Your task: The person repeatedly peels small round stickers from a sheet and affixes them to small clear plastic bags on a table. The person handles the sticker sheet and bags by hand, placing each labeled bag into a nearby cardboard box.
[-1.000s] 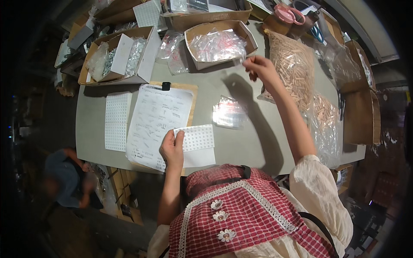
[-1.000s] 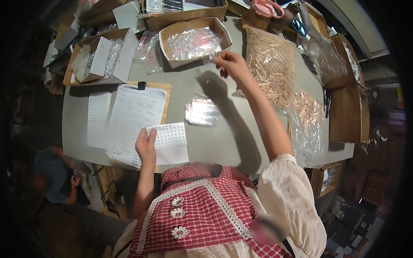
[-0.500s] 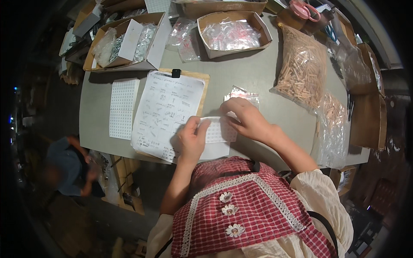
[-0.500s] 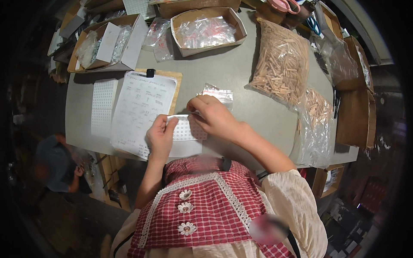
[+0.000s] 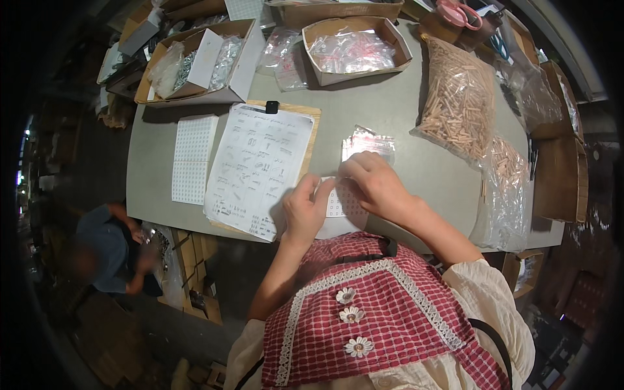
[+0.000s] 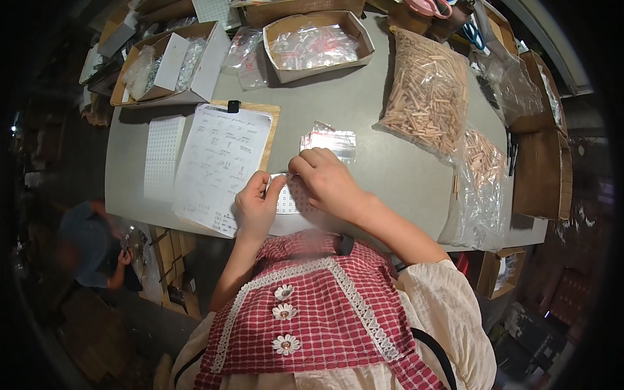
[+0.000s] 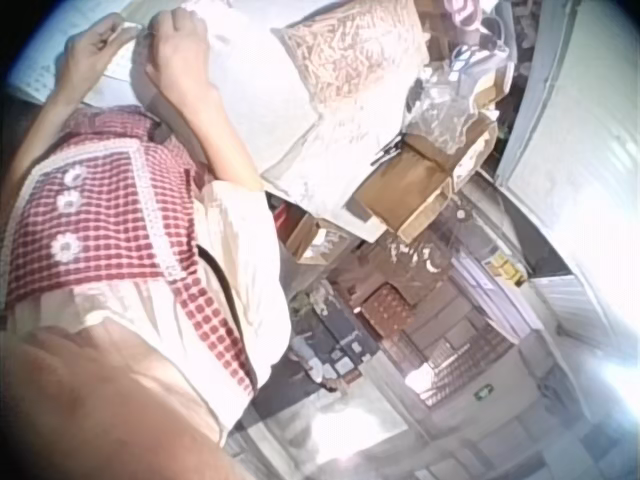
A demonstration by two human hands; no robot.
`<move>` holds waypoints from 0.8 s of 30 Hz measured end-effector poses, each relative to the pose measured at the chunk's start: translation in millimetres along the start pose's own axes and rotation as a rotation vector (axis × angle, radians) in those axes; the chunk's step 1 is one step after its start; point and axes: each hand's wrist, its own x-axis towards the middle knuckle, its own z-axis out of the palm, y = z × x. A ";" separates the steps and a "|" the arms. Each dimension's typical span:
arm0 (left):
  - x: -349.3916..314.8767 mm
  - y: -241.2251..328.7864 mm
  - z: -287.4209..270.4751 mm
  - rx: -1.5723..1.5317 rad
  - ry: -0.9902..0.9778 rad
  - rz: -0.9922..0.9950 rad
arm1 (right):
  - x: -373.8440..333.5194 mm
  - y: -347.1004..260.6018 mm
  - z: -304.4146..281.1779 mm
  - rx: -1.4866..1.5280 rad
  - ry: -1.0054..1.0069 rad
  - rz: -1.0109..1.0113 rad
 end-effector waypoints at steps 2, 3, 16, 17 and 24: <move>-1.6 1.0 -0.7 -0.019 -0.014 -0.042 | -1.9 -1.6 1.7 -0.034 0.011 -0.023; -2.6 -0.1 -0.2 -0.035 -0.008 -0.052 | -2.9 -2.5 2.6 -0.054 0.015 -0.034; 3.3 -80.6 -25.8 -0.164 0.177 -0.307 | -27.6 102.4 -38.0 0.005 -0.107 0.593; 2.8 -79.9 -25.8 -0.167 0.173 -0.311 | -26.8 105.7 -37.4 0.031 -0.125 0.566; 2.1 -81.7 -22.9 -0.130 0.205 -0.246 | -19.6 119.5 -25.2 -0.190 -0.073 0.542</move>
